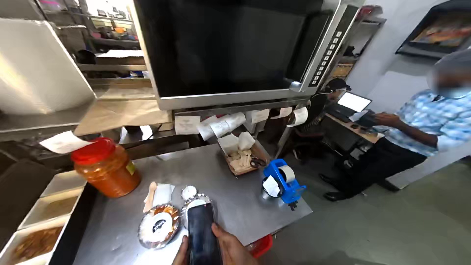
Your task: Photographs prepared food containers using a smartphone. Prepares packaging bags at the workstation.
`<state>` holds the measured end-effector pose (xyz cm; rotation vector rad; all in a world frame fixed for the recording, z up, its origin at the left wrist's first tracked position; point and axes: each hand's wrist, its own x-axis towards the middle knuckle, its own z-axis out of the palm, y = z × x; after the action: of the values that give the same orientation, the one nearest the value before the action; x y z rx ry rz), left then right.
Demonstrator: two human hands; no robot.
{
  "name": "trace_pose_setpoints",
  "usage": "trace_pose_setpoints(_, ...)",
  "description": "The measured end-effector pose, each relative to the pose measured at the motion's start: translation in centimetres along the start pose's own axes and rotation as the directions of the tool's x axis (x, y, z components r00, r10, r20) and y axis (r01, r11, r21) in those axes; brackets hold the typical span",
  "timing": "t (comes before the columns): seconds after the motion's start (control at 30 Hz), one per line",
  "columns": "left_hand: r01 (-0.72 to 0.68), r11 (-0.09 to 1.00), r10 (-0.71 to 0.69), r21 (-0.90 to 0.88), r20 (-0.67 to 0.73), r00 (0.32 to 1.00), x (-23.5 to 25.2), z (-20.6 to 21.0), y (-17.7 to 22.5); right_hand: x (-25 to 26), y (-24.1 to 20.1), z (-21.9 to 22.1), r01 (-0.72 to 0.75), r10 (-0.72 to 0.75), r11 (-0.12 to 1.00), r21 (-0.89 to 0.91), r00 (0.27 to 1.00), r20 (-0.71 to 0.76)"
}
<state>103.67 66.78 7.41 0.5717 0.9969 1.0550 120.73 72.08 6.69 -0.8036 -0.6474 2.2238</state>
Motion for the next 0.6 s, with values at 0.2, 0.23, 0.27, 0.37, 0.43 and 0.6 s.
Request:
trace_pose_setpoints(0.2,-0.005,0.997,-0.002,-0.081,-0.086,0.996,-1.0,2.0,-0.8,-1.1,-1.5,-0.3,-0.045,0.047,0.995,-0.088,0.999,0.022)
trace_pose_setpoints(0.23,0.000,0.995,-0.007,-0.098,-0.065,0.998,-1.0,1.8,-0.8,-0.9,-1.5,-0.6,-0.041,0.046,0.996,-0.078,0.997,0.061)
trace_pose_setpoints(0.27,-0.001,0.993,-0.004,-0.116,-0.042,0.999,-1.1,1.6,-1.0,-0.8,-1.5,-0.8,-0.042,0.048,0.997,-0.066,0.994,0.095)
trace_pose_setpoints(0.37,-0.023,0.988,0.021,-0.156,-0.012,1.000,-1.1,1.2,-1.9,-0.9,-1.3,-1.3,-0.059,0.064,0.997,-0.039,0.991,0.119)
trace_pose_setpoints(0.43,-0.035,0.985,0.033,-0.169,-0.019,0.999,-1.2,1.1,-2.1,-0.7,-1.3,-1.3,-0.065,0.072,0.996,-0.055,0.990,0.120)
trace_pose_setpoints(0.6,-0.046,0.977,0.035,-0.207,-0.053,0.998,-1.6,0.3,-1.8,-0.1,-0.9,-0.7,-0.090,0.097,0.994,-0.061,0.987,0.132)
